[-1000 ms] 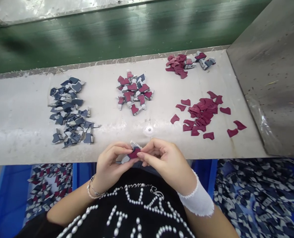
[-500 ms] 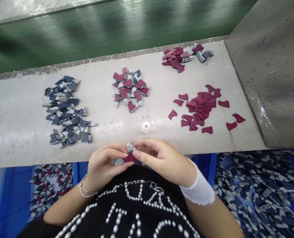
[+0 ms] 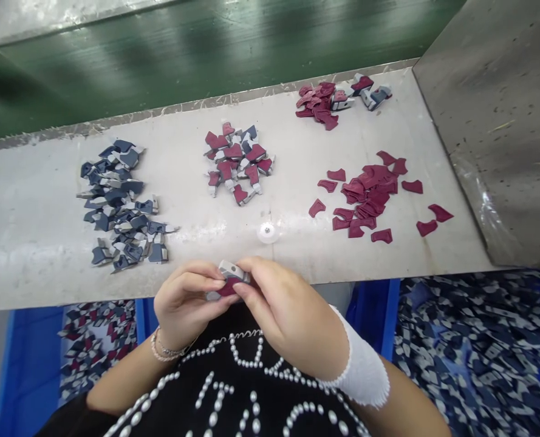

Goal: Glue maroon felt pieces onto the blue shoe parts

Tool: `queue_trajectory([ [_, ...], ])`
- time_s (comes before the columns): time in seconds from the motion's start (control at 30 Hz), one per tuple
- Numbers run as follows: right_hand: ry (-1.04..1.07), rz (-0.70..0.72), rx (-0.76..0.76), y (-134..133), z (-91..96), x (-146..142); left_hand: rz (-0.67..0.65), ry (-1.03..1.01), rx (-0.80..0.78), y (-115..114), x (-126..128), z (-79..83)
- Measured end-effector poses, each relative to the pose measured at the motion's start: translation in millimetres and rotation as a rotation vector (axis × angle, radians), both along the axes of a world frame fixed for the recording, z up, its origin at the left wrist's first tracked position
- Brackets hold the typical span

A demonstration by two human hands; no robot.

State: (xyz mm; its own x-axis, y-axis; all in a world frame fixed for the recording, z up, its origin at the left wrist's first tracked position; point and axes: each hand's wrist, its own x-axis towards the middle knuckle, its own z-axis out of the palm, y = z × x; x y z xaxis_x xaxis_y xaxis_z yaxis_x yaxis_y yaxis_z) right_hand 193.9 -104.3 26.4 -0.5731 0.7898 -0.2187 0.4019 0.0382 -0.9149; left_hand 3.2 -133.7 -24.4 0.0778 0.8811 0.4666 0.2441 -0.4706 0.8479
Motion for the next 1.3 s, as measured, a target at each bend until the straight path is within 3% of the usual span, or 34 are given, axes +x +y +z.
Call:
queue_trajectory([
  [0.13,-0.005,0.019,0.159,0.5,0.5,-0.3,0.032,-0.071,-0.067,-5.9,3.7,-4.1],
  [0.27,-0.124,0.082,0.311,1.2,-0.6,0.2,-0.042,-0.155,-0.429,-7.0,6.3,1.7],
  [0.33,-0.171,0.145,0.35,1.3,-1.5,1.7,-0.1,-0.11,-0.527,-4.3,4.5,7.0],
  [0.57,-0.18,0.255,0.373,2.2,2.7,6.4,-0.12,-0.074,-0.529,-1.1,-2.2,13.3],
  [0.8,-0.155,0.221,0.305,2.8,3.7,2.6,-0.143,0.033,-0.501,1.4,-3.2,17.7],
  [0.93,-0.158,0.224,0.347,-0.8,3.6,-0.1,-0.124,0.121,-0.454,0.7,-2.2,22.2],
  [1.1,-0.191,0.194,0.403,-3.3,3.9,-2.6,-0.07,0.121,-0.473,-3.2,0.6,23.8],
  [1.3,-0.16,0.233,0.382,-0.5,7.4,-0.8,-0.116,0.026,-0.569,-2.1,0.2,24.5],
])
